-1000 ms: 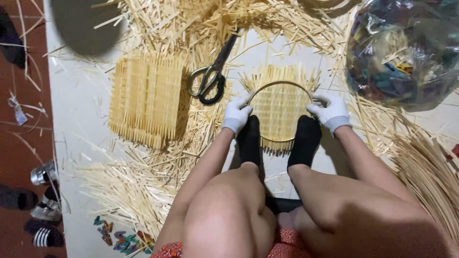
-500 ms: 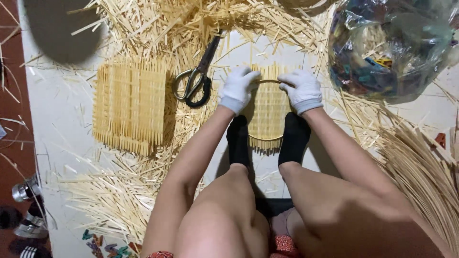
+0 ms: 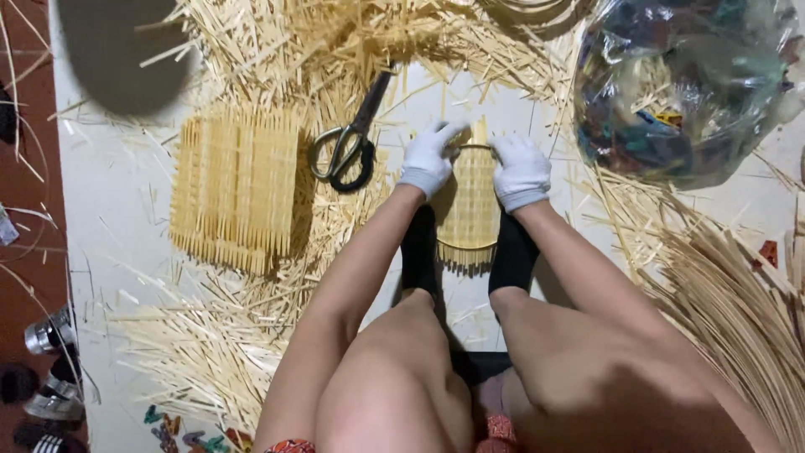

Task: The recorder is assembling and weaving bamboo components to create a small basket or furniture item, using hands and a large blade.

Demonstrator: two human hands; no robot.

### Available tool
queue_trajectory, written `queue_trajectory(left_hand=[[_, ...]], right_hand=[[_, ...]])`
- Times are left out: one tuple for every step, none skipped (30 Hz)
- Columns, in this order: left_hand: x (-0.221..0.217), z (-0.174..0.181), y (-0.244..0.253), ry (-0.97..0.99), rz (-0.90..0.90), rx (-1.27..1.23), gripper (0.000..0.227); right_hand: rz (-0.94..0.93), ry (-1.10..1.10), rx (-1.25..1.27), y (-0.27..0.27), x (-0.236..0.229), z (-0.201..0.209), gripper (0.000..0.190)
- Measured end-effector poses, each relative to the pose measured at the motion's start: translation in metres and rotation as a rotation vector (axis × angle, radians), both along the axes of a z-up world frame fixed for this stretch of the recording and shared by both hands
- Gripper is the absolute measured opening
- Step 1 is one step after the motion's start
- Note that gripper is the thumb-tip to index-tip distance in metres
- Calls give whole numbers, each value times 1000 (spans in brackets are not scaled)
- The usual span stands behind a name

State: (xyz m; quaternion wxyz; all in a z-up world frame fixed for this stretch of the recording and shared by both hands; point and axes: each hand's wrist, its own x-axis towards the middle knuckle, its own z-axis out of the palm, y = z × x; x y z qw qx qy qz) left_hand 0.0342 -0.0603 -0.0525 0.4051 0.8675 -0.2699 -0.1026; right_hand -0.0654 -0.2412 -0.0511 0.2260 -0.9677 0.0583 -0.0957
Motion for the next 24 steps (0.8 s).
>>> queue_trajectory(left_hand=[[2,5,-2,5,-3,2,40],[5,8,-4,1,-37,22,46],[1,10,-4,10,-66,43,52],[-5,5,-7,28,-64,46,52],[-4,2,-9,60,-84,146,50],[-3,0,-12,92,-104,244,49],[-5,-6,-12,82,-100,243,49],[-8,-12,-11,111,-66,261,51],[-7,-19,-13,135,-33,276,54],[0,-26,-14,120,-29,272,54],[-5,-35,-12,176,0,193,52],[-9,-46,-10,232,30,114,50],[-11,-39,-8,241,29,118,50],[-13,-31,-7,300,42,81,41],[-10,-22,-8,350,55,38,33],[-10,-24,-9,349,55,36,33],[-8,-26,-12,345,61,43,27],[-7,-27,-14,342,67,49,24],[-9,-25,-15,347,66,47,24],[-10,-24,-17,348,98,54,24],[-13,-22,-19,350,131,61,25],[-13,-17,-22,358,132,58,25],[-11,-11,-24,377,162,112,25],[-10,-6,-25,396,191,166,26]], right_hand=[[-3,5,2,-1,2,-1,26],[-11,34,1,-2,4,-2,24],[-14,75,1,-2,1,-4,22],[-12,93,4,-2,-4,-5,22],[-27,113,18,-2,-1,-4,17],[-42,133,31,-2,1,-2,11],[-39,123,29,2,1,-2,11],[-60,98,21,6,0,-1,12],[-82,68,12,9,2,-2,14],[-80,52,8,13,10,2,14],[-99,44,-33,21,7,4,17],[-118,36,-73,29,5,5,22],[-119,45,-70,32,5,6,22],[-134,133,-64,34,5,6,29],[-150,211,-63,35,10,8,36],[-151,210,-64,33,13,6,36],[-167,309,-41,31,18,5,40],[-183,408,-18,28,23,3,44],[-184,413,-21,29,24,6,44],[-172,432,-6,29,25,8,46],[-158,452,7,28,25,10,48],[-158,460,4,26,25,9,48],[-143,472,6,25,27,9,49],[-127,484,9,25,29,8,50]])
